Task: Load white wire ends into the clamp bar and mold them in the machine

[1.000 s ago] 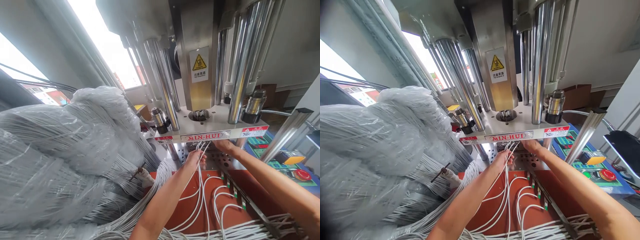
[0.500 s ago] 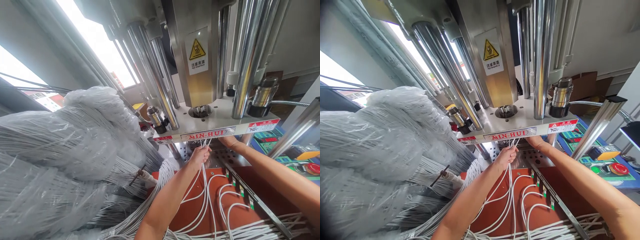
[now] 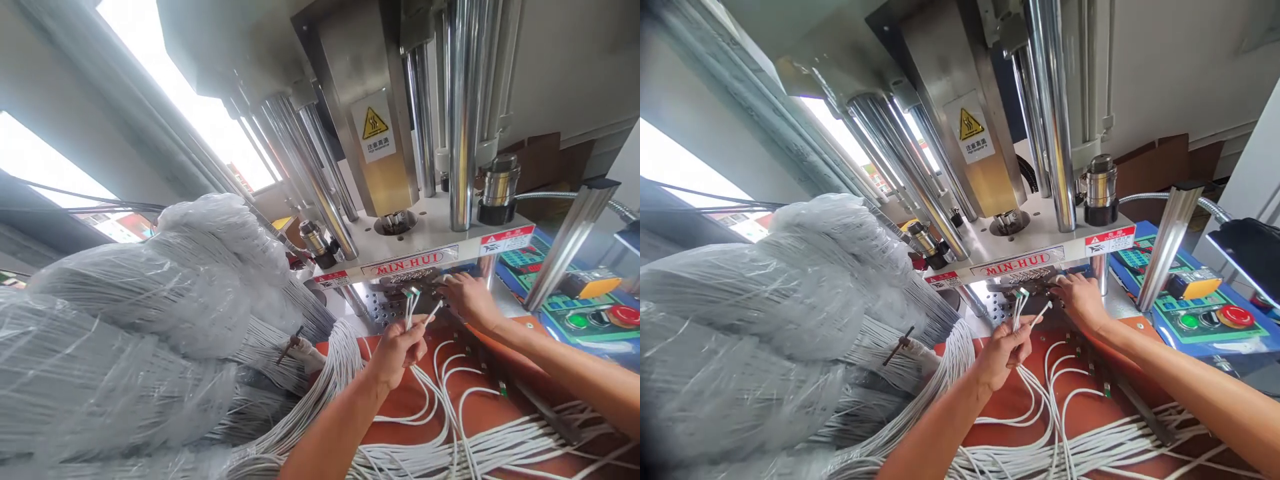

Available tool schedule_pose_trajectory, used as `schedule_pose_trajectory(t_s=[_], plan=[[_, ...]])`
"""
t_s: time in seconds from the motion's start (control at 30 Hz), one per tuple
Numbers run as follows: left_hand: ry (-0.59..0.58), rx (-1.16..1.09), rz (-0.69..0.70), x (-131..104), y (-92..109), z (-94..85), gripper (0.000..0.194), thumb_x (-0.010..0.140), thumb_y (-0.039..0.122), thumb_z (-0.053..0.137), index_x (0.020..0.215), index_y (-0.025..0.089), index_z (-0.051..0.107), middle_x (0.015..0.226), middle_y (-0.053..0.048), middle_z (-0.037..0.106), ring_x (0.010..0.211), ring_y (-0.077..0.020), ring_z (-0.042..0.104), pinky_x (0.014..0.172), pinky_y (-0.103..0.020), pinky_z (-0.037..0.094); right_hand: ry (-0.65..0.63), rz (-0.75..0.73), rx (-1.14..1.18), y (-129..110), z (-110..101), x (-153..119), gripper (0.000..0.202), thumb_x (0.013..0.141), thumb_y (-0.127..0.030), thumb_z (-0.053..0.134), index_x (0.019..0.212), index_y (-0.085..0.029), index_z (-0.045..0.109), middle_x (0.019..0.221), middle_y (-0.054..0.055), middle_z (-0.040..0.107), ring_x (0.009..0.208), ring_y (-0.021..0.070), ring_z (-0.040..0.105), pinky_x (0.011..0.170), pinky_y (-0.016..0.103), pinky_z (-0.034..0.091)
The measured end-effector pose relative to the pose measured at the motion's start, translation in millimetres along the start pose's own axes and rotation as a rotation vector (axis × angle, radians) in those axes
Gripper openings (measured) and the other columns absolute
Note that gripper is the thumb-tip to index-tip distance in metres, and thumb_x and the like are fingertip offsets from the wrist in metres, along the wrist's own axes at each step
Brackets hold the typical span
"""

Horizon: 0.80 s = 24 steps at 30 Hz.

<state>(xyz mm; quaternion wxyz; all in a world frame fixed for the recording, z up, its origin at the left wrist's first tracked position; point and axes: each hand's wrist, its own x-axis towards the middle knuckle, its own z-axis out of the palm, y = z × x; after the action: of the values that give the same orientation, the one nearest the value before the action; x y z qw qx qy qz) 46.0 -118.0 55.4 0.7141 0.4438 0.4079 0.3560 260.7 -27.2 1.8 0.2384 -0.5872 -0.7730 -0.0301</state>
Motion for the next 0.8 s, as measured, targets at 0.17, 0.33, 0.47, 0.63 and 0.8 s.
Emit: schedule_pose_trajectory(t_s=[0.17,0.33,0.47,0.63,0.8], plan=[[0.027,-0.157,0.027,-43,4,3.0,0.044,0.081,0.046,0.066,0.105,0.009,0.067,0.047,0.008,0.033,0.04,-0.0031,0.018,0.043,-0.024,0.009,0.024,0.054,-0.168,43,-35,-82,0.028,0.095,-0.035,0.039,0.082,-0.021,0.06,0.077,0.008,0.063,0.078,0.0251,0.055,0.061,0.033,0.025],[0.107,-0.155,0.065,-61,-2,10.3,0.042,0.081,0.046,0.067,0.102,0.009,0.066,0.044,0.007,0.038,0.037,-0.0026,0.019,0.041,-0.023,0.008,0.074,0.137,-0.303,78,-47,-138,0.023,0.091,-0.032,0.039,0.076,-0.025,0.055,0.074,0.009,0.061,0.076,0.028,0.054,0.058,0.034,0.024],[0.173,-0.118,0.092,-68,-4,17.6,0.04,0.078,0.044,0.07,0.099,0.01,0.064,0.043,0.006,0.044,0.035,-0.0026,0.021,0.039,-0.022,0.008,0.009,0.188,-0.319,84,-41,-148,0.027,0.093,-0.038,0.037,0.074,-0.025,0.053,0.073,0.01,0.06,0.074,0.0278,0.054,0.056,0.034,0.024],[0.223,-0.09,0.103,-74,-1,25.7,0.038,0.078,0.043,0.07,0.098,0.011,0.063,0.042,0.006,0.045,0.035,-0.0028,0.024,0.039,-0.02,0.011,-0.108,0.173,-0.174,72,-33,-132,0.022,0.091,-0.036,0.043,0.081,-0.024,0.057,0.079,0.009,0.062,0.078,0.027,0.054,0.063,0.034,0.031],[0.344,0.097,0.21,-75,-3,33.8,0.032,0.074,0.04,0.073,0.088,0.012,0.066,0.042,0.006,0.047,0.037,-0.0039,0.035,0.043,-0.018,0.025,-0.203,0.164,-0.144,54,-35,-114,0.022,0.094,-0.032,0.045,0.086,-0.021,0.062,0.088,0.009,0.061,0.087,0.0254,0.051,0.063,0.032,0.03]])
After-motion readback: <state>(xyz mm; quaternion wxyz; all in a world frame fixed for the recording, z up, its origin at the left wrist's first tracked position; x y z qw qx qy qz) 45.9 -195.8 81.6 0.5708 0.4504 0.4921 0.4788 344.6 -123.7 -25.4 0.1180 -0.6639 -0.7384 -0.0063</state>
